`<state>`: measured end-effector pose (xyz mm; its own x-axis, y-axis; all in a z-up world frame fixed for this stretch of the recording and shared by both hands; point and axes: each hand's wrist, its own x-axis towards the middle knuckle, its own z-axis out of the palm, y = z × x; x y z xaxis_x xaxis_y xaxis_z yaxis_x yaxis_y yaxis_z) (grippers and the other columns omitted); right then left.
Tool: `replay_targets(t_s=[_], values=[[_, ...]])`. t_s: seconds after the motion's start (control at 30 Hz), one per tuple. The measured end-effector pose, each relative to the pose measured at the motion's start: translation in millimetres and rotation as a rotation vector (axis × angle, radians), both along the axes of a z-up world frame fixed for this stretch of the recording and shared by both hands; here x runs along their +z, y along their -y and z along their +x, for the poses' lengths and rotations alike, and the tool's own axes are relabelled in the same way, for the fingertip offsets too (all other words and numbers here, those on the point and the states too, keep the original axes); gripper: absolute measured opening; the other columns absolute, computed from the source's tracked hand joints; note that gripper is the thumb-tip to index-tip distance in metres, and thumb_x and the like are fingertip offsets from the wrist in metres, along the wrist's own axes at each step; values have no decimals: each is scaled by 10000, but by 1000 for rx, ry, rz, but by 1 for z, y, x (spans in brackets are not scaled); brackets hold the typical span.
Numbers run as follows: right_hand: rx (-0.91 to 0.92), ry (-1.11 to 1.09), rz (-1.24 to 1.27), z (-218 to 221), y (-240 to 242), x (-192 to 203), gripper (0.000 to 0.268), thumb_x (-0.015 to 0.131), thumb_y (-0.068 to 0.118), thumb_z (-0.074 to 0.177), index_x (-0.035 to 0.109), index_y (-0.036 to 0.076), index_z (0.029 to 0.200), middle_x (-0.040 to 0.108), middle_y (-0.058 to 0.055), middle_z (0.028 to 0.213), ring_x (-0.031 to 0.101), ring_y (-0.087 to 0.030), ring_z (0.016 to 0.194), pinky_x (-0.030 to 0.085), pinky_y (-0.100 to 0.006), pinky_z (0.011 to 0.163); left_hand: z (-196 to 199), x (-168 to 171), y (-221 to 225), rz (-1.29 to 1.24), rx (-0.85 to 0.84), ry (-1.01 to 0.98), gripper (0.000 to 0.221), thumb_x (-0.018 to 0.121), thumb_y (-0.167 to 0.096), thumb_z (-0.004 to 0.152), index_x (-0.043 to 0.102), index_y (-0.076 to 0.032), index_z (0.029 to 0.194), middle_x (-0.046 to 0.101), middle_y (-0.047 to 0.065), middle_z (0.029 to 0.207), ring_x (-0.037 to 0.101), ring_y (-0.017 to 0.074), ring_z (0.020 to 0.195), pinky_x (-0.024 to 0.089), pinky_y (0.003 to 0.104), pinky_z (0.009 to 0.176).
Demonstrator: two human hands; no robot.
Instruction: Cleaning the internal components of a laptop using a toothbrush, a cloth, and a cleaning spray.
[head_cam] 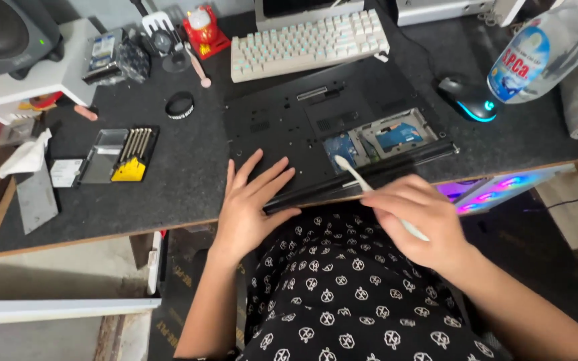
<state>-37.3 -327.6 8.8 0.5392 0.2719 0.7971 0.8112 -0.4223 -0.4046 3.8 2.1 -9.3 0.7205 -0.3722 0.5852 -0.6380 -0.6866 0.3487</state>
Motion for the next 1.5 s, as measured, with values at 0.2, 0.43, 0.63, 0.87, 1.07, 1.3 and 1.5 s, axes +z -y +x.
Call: replay_targets(t_s=[0.2, 0.43, 0.63, 0.87, 1.07, 1.3, 1.5], values=[[-92, 30, -14, 13, -18, -9, 240, 690, 41, 1024, 877, 88, 1167, 834, -81, 974, 784, -358, 907, 644, -470, 861, -2, 3, -2, 12, 1, -11, 783, 1051, -413, 771, 798, -225, 1488, 738, -17, 1591, 466, 435, 1627, 140, 760, 1345], [-149, -7, -6, 30, 23, -3, 197, 766, 111, 1020, 883, 90, 1177, 832, -109, 1034, 790, -374, 960, 629, -491, 900, 15, 10, -26, 81, -90, -43, 848, 1023, -498, 733, 789, -239, 1506, 743, -4, 1586, 483, 434, 1620, 214, 789, 1309], [-302, 220, -34, 122, 86, 44, 162, 744, 6, 1197, 798, -76, 1326, 725, -258, 1250, 681, -471, 1179, 541, -567, 1071, 16, 14, -32, 78, -153, -83, 791, 974, -435, 830, 731, -225, 1553, 691, 16, 1639, 439, 415, 1671, 199, 776, 1351], [-714, 345, -571, 353, 190, 28, 420, 749, 9, 1003, 803, 99, 1409, 810, -82, 1129, 657, -451, 1135, 486, -557, 1023, 15, 12, -30, 58, -185, -55, 719, 912, -418, 932, 688, -202, 1581, 650, 32, 1684, 437, 400, 1696, 188, 771, 1397], [-969, -198, -1063, 432, 212, 16, 653, 611, 168, 1040, 648, 235, 1689, 689, -203, 1593, 608, -494, 1404, 394, -640, 1163, 17, 15, -29, 53, -186, -55, 770, 964, -415, 892, 686, -215, 1582, 669, 12, 1667, 466, 401, 1677, 191, 771, 1389], [-1075, -641, -1006, 442, 200, 8, 866, 585, 143, 1065, 169, 169, 1824, 253, -328, 1850, 274, -543, 1677, 246, -641, 1329, 17, 15, -30, 56, -181, -50, 784, 989, -415, 882, 686, -232, 1581, 672, -21, 1663, 473, 408, 1671, 195, 769, 1388], [-980, -829, -852, 425, 178, 32, 877, 532, 52, 1108, 76, 167, 1847, 93, -130, 1933, 81, -463, 1749, 130, -676, 1389, 18, 13, -30, 51, -182, -42, 807, 992, -427, 875, 673, -242, 1592, 661, -33, 1675, 469, 406, 1676, 189, 773, 1391]])
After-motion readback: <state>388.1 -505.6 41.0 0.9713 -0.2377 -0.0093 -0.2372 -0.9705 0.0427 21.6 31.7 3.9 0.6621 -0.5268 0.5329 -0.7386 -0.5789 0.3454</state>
